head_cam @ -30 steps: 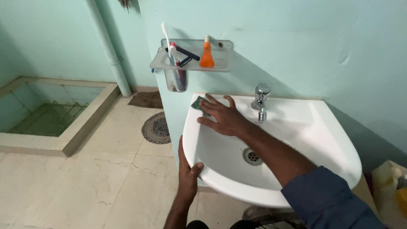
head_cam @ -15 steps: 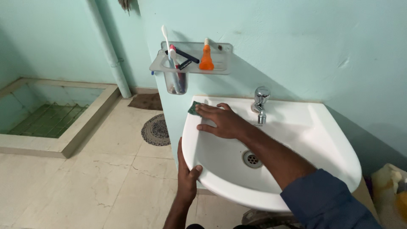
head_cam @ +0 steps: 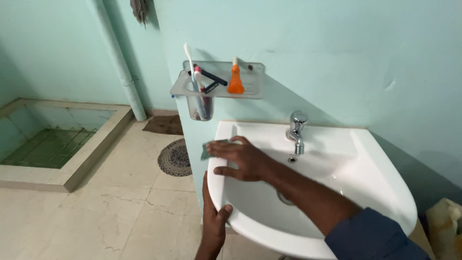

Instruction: The person scrubs the white ceramic sink basin and faucet with a green sponge. They wipe the surface around the drain and the edges of the sink, using both hands to hold the sponge and scrub the fixture.

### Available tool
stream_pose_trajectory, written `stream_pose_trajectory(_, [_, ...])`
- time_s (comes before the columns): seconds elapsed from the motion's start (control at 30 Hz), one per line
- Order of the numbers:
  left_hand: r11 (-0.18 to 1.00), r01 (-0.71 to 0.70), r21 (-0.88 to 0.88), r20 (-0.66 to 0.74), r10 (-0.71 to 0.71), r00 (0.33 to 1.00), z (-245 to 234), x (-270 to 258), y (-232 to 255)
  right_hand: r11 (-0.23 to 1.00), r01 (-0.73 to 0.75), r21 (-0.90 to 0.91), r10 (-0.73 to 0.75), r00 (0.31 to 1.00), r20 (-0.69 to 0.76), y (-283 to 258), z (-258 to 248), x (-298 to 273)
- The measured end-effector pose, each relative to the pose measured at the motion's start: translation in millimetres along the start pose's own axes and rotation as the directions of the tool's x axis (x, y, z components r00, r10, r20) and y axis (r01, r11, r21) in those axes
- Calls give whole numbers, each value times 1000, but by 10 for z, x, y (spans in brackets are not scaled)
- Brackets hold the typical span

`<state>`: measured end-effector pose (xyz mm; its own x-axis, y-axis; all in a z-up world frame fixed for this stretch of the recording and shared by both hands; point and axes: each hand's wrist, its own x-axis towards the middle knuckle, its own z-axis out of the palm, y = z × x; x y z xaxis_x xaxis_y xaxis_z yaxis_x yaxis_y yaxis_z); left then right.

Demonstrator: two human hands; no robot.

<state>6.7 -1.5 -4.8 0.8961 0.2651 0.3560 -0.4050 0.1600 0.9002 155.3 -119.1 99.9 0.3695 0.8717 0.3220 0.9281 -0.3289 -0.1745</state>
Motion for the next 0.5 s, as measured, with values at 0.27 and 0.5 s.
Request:
stream_pose_trajectory(0.27, [998,63,-6,-11,-63,998,-10,5,-28,946,-297,-131,298,954,-12,280,-82,143])
stream_pose_trajectory(0.5, [994,108,-17,-12,-108,994,-1,19,-65,952,-293,-91,299,952,60,311,31,275])
